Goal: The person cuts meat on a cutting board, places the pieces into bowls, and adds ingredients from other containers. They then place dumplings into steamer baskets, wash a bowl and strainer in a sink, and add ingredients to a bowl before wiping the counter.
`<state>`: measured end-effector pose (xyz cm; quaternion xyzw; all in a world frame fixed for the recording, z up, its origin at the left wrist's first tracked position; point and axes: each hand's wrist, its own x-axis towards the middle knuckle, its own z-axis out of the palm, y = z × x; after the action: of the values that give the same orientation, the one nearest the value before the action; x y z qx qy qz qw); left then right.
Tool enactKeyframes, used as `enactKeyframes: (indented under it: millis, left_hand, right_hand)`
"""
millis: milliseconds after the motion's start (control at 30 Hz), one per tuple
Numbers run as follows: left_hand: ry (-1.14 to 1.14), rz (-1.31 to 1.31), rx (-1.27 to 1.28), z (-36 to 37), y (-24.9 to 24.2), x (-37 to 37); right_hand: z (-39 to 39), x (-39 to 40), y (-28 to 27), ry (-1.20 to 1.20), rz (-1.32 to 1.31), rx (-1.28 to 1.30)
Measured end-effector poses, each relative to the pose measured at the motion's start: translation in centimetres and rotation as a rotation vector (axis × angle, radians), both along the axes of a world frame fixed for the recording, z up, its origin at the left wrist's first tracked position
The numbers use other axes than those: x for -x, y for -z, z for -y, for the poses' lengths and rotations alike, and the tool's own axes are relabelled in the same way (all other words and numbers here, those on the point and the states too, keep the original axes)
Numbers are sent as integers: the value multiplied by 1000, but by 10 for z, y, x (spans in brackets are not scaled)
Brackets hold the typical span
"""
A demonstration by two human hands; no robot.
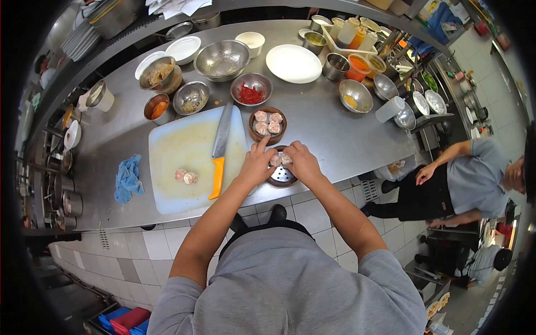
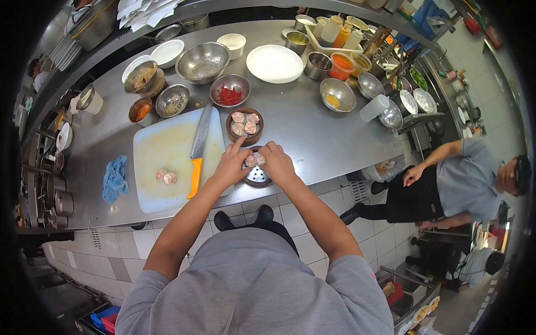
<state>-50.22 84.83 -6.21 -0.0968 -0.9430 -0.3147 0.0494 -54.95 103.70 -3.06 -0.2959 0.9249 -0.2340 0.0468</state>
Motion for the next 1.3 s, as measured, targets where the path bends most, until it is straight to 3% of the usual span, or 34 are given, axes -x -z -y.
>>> enactKeyframes:
  millis: [200,433,500,600,767,833,967,1133,1233,1300]
  left_hand:
    - [-29,12,25,-2,-4,-5]
    - [-4,-15,-168,25,-21,-23]
    - [-15,-24,-222,43,-22,-35]
    - [-101,-70,-222,76,-24,-57]
    - [-383,72,-463,136,-32,-99]
    - [-442,58,-490,159,-30,-114]
    - [-541,-5,-684,189,-20,-132]
    - [-587,28,-589,207,-25,-140]
    - [-610,16,-431,220,-27,-142]
    - [-622,30,-320,229,-30,-146]
  right_hand:
    - [2,-3,0,-40,-4,-33]
    - [4,-8,-15,-16,186,-124]
    - [-2,-9,4,-20,166,-54]
    - [-7,-16,13,23,147,-20]
    - [1,-22,-2,184,236,-110]
    - [-8,-18,6,196,324,164]
    - [-11,-26,-1,234,193,251]
    - [4,-25,2,188,89,205]
    - [10,-20,7,153,73,35]
    - [12,-17,16,139,41,51]
